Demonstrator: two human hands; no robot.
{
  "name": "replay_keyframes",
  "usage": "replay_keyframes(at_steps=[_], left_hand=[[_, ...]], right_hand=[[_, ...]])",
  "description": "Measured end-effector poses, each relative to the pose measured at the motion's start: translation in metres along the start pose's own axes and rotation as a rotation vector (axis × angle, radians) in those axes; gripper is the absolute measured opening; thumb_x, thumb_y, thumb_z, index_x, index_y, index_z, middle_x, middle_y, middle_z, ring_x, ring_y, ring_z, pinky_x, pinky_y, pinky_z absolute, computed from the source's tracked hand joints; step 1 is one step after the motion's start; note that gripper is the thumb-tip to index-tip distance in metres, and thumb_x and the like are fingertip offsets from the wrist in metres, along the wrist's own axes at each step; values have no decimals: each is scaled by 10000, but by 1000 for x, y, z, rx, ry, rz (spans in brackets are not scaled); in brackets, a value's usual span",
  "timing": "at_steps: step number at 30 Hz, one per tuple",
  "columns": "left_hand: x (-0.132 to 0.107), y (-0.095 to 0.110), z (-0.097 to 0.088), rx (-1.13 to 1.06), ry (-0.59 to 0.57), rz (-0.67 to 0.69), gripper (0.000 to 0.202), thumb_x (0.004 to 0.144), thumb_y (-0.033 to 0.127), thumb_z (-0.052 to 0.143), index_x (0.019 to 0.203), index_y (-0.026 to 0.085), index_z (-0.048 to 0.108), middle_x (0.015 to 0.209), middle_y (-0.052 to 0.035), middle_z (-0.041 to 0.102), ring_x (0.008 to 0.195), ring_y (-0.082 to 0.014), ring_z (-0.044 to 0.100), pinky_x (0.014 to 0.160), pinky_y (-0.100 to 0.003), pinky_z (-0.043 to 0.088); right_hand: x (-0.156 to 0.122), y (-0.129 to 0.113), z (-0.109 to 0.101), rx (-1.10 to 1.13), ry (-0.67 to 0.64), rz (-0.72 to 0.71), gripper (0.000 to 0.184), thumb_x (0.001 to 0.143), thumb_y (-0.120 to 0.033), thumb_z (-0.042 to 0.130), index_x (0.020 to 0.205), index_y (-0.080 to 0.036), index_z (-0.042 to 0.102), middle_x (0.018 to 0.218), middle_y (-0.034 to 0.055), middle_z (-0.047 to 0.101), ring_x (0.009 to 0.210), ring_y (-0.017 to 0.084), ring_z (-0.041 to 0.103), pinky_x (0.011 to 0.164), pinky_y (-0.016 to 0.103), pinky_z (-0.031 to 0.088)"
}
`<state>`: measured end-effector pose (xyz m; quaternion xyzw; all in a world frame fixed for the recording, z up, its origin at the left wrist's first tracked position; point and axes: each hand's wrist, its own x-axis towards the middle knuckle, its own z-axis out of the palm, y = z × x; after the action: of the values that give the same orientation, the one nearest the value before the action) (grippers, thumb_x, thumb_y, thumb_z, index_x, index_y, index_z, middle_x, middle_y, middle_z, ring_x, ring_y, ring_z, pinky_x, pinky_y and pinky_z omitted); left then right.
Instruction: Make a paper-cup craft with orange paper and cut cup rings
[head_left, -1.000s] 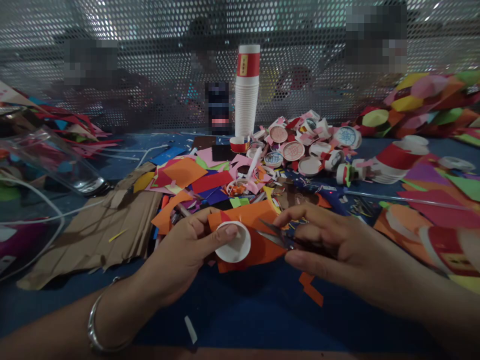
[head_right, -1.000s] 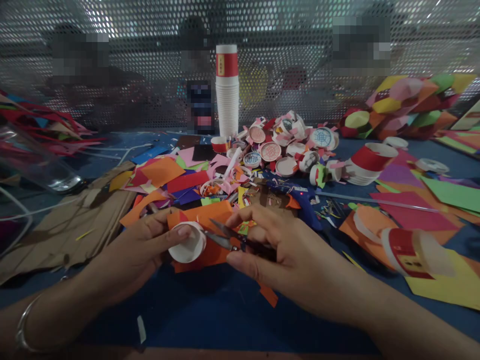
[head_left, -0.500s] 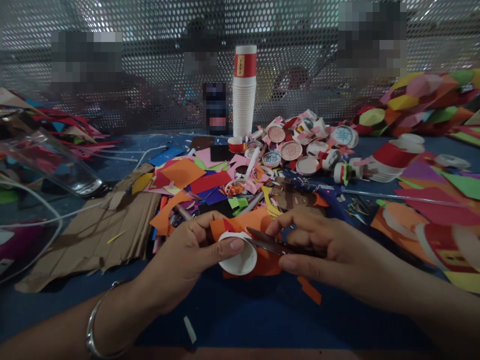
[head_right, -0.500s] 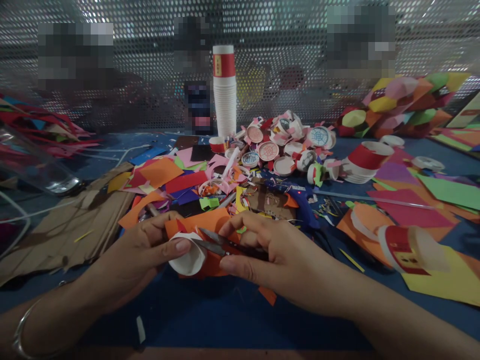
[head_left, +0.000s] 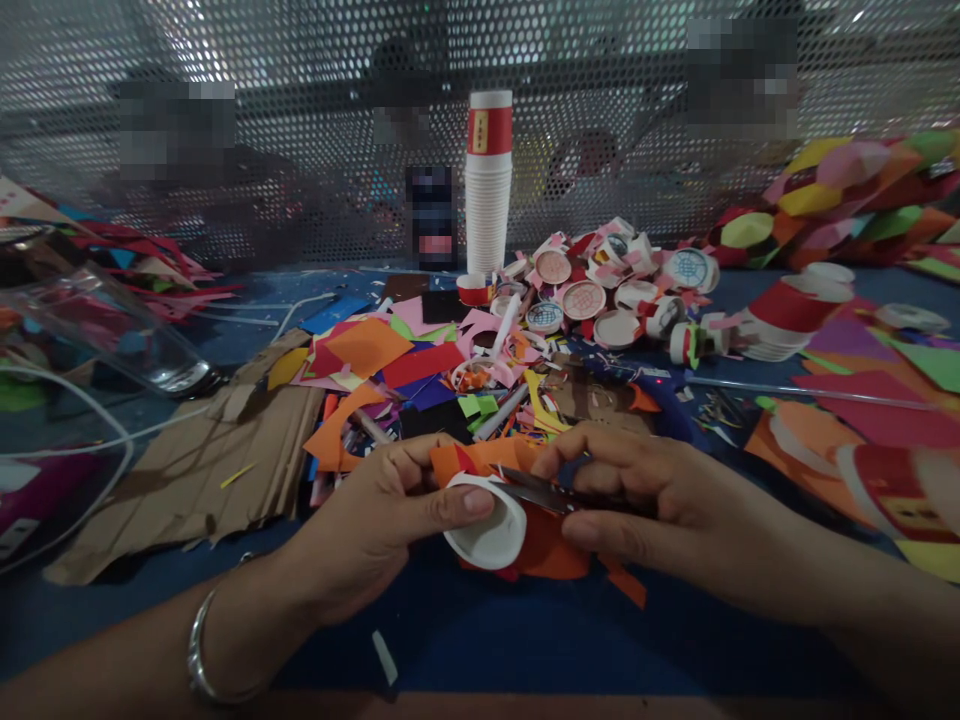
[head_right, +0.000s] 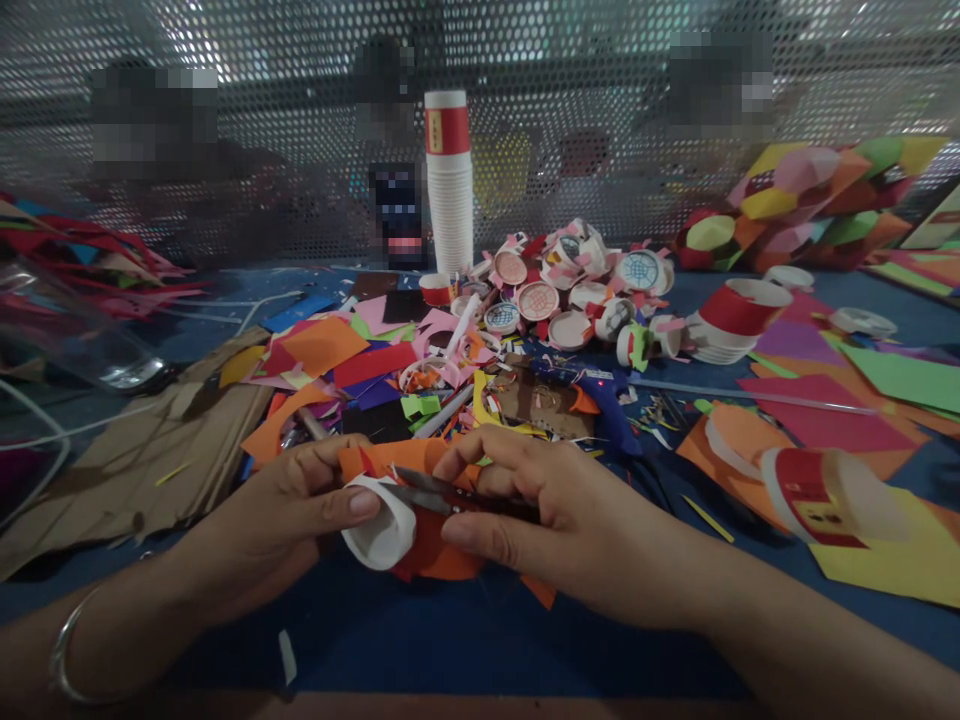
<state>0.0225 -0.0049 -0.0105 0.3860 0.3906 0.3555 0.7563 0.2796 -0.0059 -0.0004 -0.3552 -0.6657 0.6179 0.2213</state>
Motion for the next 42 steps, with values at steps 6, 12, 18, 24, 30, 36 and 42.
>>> replay_keyframes(at_steps=[6,12,18,24,30,36,42], left_hand=[[3,0,0,-29,2,11,371,664,299,1019,758,151,692,695,8,721,615,-79,641,591,-154,513],[4,1,2,-73,-20,14,326,662,254,1019,759,149,726,687,15,736,600,-68,657,585,-139,529],[4,-2,2,-65,-26,18,329,666,255,1018,748,143,719,657,21,717,574,-63,647,560,-131,519],[4,-1,3,-57,-17,7,354,668,269,1016,737,141,692,660,18,704,585,-70,642,573,-148,523],[5,-2,2,-22,-11,10,372,665,299,1015,727,144,683,652,20,689,580,-71,616,570,-157,510],[3,-1,2,15,5,2,351,689,342,1001,820,157,732,729,5,712,632,-82,628,619,-177,527],[2,-1,-1,61,123,27,334,777,411,934,881,176,721,766,-6,711,645,-114,628,579,-207,510]], right_hand=[[0,0,-1,24,-25,11,296,1025,-459,682,1203,-249,575,759,-67,612,607,82,492,545,198,360],[-1,2,-1,36,-25,13,331,1011,-485,695,1194,-234,583,798,-38,658,600,79,506,543,191,381],[-1,-1,-1,31,-22,45,334,1009,-496,690,1181,-232,580,770,-45,642,562,79,507,515,191,386],[0,-2,0,28,-19,3,266,1030,-447,668,1142,-233,557,763,-58,621,602,82,528,554,189,406],[-1,-2,1,-50,31,-34,206,1044,-423,637,1118,-245,563,744,-56,643,587,94,539,565,210,430],[0,-1,-1,-172,120,-77,276,1032,-509,630,1118,-247,640,856,11,692,702,158,621,637,268,503],[7,7,-7,29,258,-118,381,1020,-554,650,1220,-235,596,701,-50,502,577,109,412,494,236,336]])
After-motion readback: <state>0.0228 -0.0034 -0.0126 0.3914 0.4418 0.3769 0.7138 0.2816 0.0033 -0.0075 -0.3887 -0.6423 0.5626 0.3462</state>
